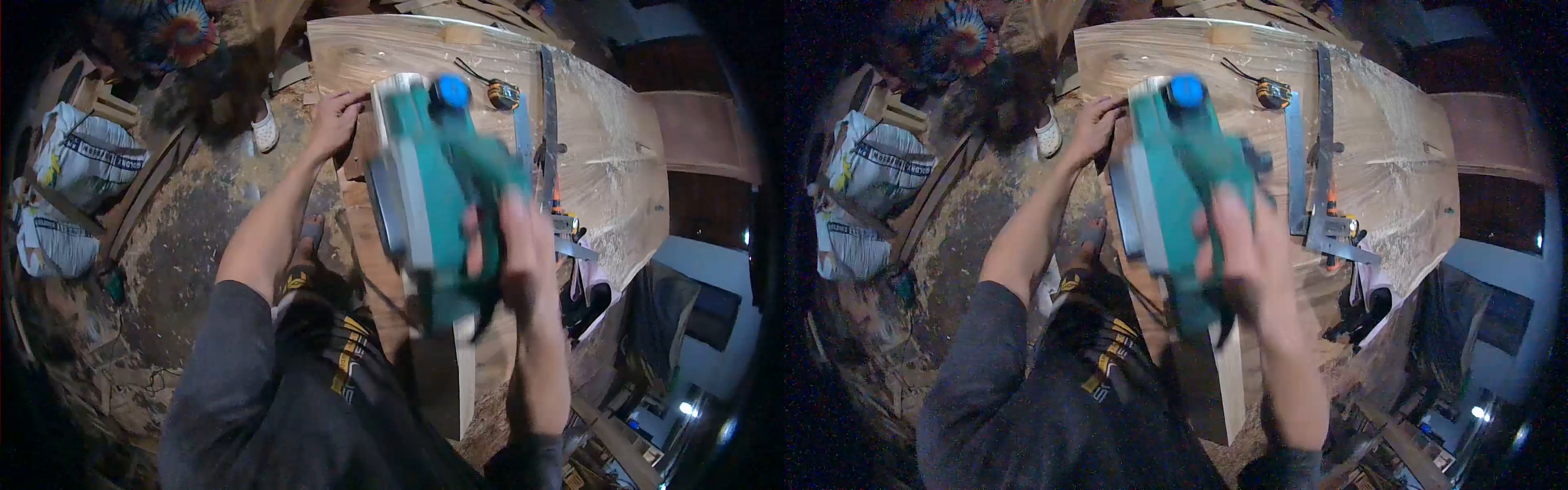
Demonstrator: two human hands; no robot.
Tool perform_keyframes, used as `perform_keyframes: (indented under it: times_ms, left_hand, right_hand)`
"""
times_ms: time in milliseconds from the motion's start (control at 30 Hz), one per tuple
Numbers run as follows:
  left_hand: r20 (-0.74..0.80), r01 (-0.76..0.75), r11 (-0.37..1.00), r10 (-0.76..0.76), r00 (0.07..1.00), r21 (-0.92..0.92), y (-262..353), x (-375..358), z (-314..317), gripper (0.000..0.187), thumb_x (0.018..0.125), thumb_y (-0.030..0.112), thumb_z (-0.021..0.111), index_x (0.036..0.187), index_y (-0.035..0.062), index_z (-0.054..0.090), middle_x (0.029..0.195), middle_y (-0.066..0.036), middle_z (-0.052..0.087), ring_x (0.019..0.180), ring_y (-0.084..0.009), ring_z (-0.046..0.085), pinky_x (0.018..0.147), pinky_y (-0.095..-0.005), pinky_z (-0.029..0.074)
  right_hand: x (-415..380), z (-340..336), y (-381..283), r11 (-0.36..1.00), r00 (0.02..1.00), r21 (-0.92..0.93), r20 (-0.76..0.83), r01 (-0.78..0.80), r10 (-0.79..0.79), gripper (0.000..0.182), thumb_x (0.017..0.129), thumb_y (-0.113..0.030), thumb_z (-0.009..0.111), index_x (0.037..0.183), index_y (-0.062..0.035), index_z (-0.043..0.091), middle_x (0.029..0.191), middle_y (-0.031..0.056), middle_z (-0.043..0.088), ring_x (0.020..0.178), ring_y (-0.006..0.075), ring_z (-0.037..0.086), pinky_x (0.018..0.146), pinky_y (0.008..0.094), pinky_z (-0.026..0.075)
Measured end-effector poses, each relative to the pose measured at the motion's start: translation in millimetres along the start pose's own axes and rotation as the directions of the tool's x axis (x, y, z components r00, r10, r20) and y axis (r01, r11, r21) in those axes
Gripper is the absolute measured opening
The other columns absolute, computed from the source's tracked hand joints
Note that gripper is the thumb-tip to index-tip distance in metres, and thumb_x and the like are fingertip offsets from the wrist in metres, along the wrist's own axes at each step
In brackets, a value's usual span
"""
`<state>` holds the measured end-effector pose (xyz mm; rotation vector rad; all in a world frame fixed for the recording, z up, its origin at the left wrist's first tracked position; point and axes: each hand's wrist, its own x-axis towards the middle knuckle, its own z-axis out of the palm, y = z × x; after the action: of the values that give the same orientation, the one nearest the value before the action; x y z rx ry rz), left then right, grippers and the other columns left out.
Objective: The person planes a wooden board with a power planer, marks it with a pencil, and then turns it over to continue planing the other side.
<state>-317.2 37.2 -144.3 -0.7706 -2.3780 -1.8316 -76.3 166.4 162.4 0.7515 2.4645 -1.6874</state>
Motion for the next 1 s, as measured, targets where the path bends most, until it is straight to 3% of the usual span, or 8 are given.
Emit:
perform_keyframes:
  times_ms: [100,300,500,600,667,733,767,1000]
  left_hand:
    - [0.051,0.036,0.999,-0.037,0.998,0.034,-1,3,-4,0.033,0.085,0.016,0.058,0.116,0.0133,0.07,0.097,-0.019,0.066,0.094,-0.0338,0.064,0.084,-0.0401,0.049]
    - [0.011,0.079,0.986,-0.082,0.997,0.148,1,-3,-2,0.033,0.087,0.02,0.058,0.118,0.0175,0.071,0.117,-0.023,0.065,0.112,-0.0393,0.06,0.097,-0.0462,0.046]
    - [-0.002,0.081,0.98,-0.081,0.997,0.183,11,-2,-5,0.033,0.087,0.022,0.058,0.117,0.02,0.071,0.121,-0.024,0.063,0.115,-0.0399,0.058,0.1,-0.0479,0.044]
    - [0.024,0.091,0.984,-0.096,0.995,0.151,12,-1,-7,0.032,0.088,0.022,0.058,0.116,0.0215,0.071,0.117,-0.022,0.064,0.112,-0.0385,0.057,0.101,-0.0471,0.042]
    - [-0.013,0.099,0.988,-0.098,0.995,0.123,0,-5,-2,0.032,0.088,0.023,0.058,0.117,0.022,0.072,0.117,-0.021,0.064,0.113,-0.037,0.056,0.101,-0.0464,0.04]
    - [-0.044,0.1,0.988,-0.096,0.994,0.12,5,-8,0,0.03,0.089,0.024,0.058,0.114,0.02,0.072,0.119,-0.016,0.063,0.117,-0.0344,0.053,0.102,-0.0451,0.038]
    - [-0.026,0.108,0.99,-0.106,0.994,0.086,3,-5,0,0.029,0.089,0.024,0.058,0.113,0.019,0.072,0.119,-0.015,0.064,0.117,-0.0343,0.053,0.102,-0.0451,0.038]
    - [0.091,0.175,0.982,-0.168,0.982,-0.069,11,-4,-11,0.027,0.088,0.025,0.06,0.109,0.0149,0.073,0.112,-0.016,0.068,0.112,-0.0367,0.06,0.095,-0.0452,0.046]
  right_hand:
    - [-120,-21,43,0.963,0.966,0.075,-0.013,-0.257,0.259,0.049,0.092,-0.05,0.057,0.11,-0.0046,0.059,0.095,0.0072,0.063,0.075,0.0149,0.061,0.059,0.0287,0.047]
    - [-259,-45,99,0.994,0.995,0.027,0.013,-0.102,0.101,0.053,0.095,-0.039,0.044,0.124,0.0051,0.053,0.104,0.0174,0.064,0.09,0.0267,0.062,0.082,0.0386,0.049]
    - [-192,-42,94,0.969,0.98,-0.141,-0.017,-0.201,0.2,0.053,0.096,-0.038,0.045,0.125,0.0052,0.053,0.109,0.0202,0.063,0.093,0.0282,0.061,0.083,0.0385,0.048]
    - [-97,-10,42,0.955,0.97,0.194,-0.043,-0.226,0.239,0.049,0.096,-0.037,0.049,0.123,0.0036,0.054,0.111,0.0215,0.062,0.093,0.0279,0.062,0.085,0.0391,0.048]
    - [-30,-12,32,0.871,0.983,-0.459,0.022,0.172,-0.183,0.046,0.098,-0.037,0.049,0.125,0.0,0.055,0.114,0.0226,0.06,0.092,0.022,0.062,0.079,0.0367,0.05]
    - [38,9,-25,0.994,0.995,-0.049,0.016,-0.096,0.096,0.044,0.101,-0.042,0.046,0.098,-0.0001,0.061,0.08,0.0133,0.064,0.062,0.0171,0.062,0.057,0.0316,0.047]
    - [70,22,-34,0.996,0.997,-0.071,-0.051,0.047,-0.051,0.049,0.1,-0.045,0.046,0.087,0.0003,0.058,0.065,0.0076,0.06,0.051,0.0167,0.058,0.055,0.0308,0.046]
    - [92,28,-39,0.999,0.999,-0.023,0.023,0.048,-0.048,0.052,0.099,-0.05,0.045,0.093,-0.0011,0.06,0.073,0.0069,0.06,0.057,0.0131,0.058,0.056,0.0299,0.044]
